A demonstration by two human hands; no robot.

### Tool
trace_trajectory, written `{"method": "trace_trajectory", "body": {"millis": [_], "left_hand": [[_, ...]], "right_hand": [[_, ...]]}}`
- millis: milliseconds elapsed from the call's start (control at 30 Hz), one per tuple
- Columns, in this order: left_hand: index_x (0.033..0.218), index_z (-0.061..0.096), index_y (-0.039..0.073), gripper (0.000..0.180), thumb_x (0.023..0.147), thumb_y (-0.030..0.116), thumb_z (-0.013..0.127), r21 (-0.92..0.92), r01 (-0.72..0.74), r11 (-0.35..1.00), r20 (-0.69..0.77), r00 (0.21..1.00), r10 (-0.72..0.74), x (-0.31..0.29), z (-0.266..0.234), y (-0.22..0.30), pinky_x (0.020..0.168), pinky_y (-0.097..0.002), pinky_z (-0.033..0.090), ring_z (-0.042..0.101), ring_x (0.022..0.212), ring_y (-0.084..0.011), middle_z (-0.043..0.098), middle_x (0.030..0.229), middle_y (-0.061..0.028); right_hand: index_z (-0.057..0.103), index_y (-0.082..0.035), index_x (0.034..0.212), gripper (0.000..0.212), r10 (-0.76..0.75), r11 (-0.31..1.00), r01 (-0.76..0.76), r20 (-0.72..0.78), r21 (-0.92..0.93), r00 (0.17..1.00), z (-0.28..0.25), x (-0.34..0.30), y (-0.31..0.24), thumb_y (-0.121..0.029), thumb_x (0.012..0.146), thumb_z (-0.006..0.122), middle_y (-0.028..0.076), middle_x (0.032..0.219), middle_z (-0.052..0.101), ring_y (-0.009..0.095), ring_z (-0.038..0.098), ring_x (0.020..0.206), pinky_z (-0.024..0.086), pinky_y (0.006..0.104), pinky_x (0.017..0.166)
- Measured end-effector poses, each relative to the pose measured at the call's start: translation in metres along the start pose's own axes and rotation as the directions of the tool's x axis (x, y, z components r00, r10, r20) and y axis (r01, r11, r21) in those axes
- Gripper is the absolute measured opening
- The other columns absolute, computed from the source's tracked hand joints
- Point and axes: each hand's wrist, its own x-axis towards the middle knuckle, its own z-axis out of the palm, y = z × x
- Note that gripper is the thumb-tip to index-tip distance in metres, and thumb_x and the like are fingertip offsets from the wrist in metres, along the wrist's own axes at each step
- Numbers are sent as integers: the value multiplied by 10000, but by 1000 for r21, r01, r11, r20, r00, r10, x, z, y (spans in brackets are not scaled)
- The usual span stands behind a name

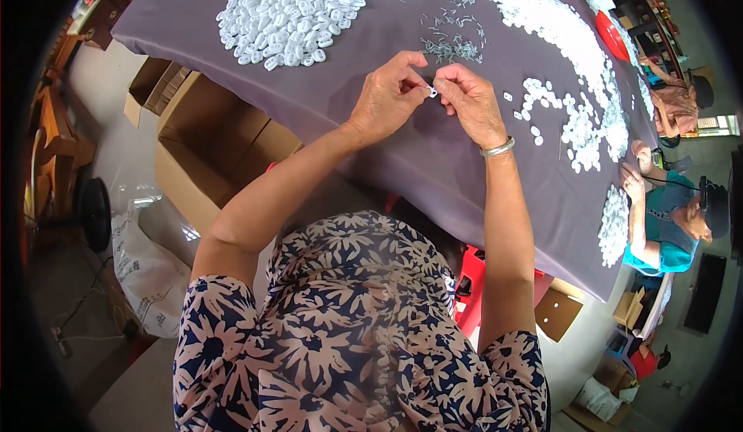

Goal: The person assembles plastic fasteners by picking up plastic pieces and metal pins from the table, inserting the pins into the plastic pieces by hand, and placing the assembled items onto the table.

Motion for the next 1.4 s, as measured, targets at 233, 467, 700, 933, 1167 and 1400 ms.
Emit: {"method": "trace_trajectory", "body": {"millis": [233,467,700,933,1167,1400], "left_hand": [[1103,525,19,319,803,1,630,34,-28,999,-2,1000,29,-1,1,1,650,-249,488,584,697,-97,637,824,-51],[941,585,-44,150,800,-17,629,50,-55,997,-47,997,58,-2,3,-3,622,-209,475,565,688,-61,568,1083,-26],[951,561,-21,144,817,-36,613,-7,-69,998,-90,994,68,2,8,-15,583,-222,475,560,676,-66,588,985,-24],[1076,467,26,300,821,-59,600,-186,-29,982,-140,990,3,1,2,-8,574,-217,476,564,656,-80,629,785,-51],[1111,430,23,327,832,-59,579,-187,50,981,-60,996,-62,2,3,3,629,-228,475,570,723,-93,614,820,-59],[1103,445,37,324,825,-52,585,-216,62,974,-62,995,-77,-1,1,1,628,-223,453,555,711,-84,610,831,-50]], "right_hand": [[610,-46,915,120,-17,999,18,23,-43,1000,-1,0,2,-164,922,590,-51,728,523,29,470,624,411,184,539],[606,-49,903,121,-108,984,109,13,-141,994,2,0,3,-166,923,586,-49,714,527,29,481,618,413,187,524],[604,-39,855,91,-198,920,149,-103,-362,975,13,3,3,-121,892,592,-24,653,536,47,485,577,408,218,510],[609,-18,834,96,-330,882,208,-240,-423,913,32,8,0,-112,838,625,92,645,584,167,526,551,441,303,543],[611,-22,870,113,-197,930,133,-157,-343,968,17,3,-13,-131,846,632,36,674,587,102,525,597,441,283,558],[650,-89,932,93,-141,977,82,-305,-197,942,-29,-13,-5,-162,875,646,-61,708,573,16,488,624,417,185,541]]}}
